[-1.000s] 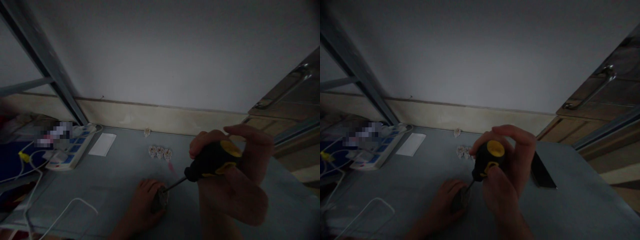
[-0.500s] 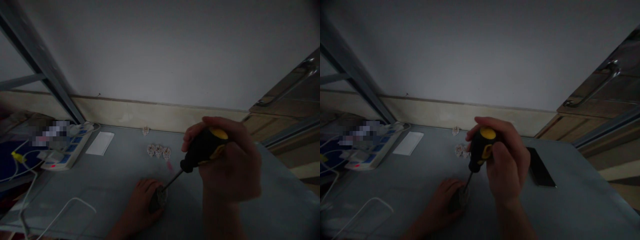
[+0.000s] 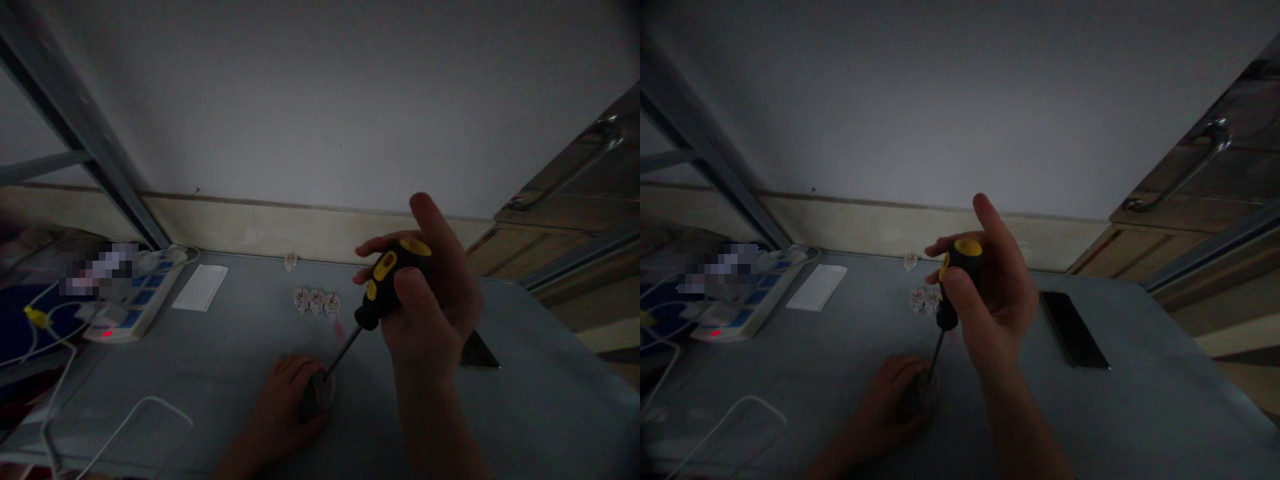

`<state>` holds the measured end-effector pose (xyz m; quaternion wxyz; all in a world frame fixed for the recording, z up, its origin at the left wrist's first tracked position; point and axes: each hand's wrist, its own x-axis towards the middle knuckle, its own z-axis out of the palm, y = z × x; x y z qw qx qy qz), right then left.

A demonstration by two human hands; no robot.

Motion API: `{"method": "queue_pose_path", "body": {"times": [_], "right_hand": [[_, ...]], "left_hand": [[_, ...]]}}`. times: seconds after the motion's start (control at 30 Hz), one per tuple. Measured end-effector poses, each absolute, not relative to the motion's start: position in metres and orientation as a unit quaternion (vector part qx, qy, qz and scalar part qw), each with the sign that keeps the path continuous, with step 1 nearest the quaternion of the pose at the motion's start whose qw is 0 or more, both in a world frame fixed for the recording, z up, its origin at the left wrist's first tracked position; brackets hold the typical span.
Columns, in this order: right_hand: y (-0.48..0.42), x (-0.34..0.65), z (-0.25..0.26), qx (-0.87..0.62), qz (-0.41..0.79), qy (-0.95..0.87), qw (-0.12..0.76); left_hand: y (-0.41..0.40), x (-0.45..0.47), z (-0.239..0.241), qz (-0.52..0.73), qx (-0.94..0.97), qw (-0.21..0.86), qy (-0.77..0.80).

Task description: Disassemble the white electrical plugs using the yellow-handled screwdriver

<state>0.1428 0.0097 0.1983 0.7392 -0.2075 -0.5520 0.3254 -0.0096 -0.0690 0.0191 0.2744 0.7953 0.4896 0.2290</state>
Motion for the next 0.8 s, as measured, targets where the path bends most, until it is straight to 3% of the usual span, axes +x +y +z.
{"method": "queue_pose_path", "body": {"times": [0.17,0.43,0.7,0.8], "right_hand": [[0.016,0.149,0.196,-0.146,0.449,-0.534,0.701],[0.014,0.138,0.192,-0.221,0.316,-0.520,0.762],[0.013,0.141,0.195,-0.207,0.423,-0.476,0.743],[0.011,0.138,0.193,-0.227,0.366,-0.490,0.758]], "left_hand": [[-0.069,-0.009,0.022,0.220,0.796,0.278,0.490],[-0.069,-0.009,0.022,0.220,0.792,0.279,0.497],[-0.069,-0.009,0.023,0.233,0.795,0.271,0.490],[-0.069,-0.008,0.023,0.235,0.794,0.268,0.492]]}}
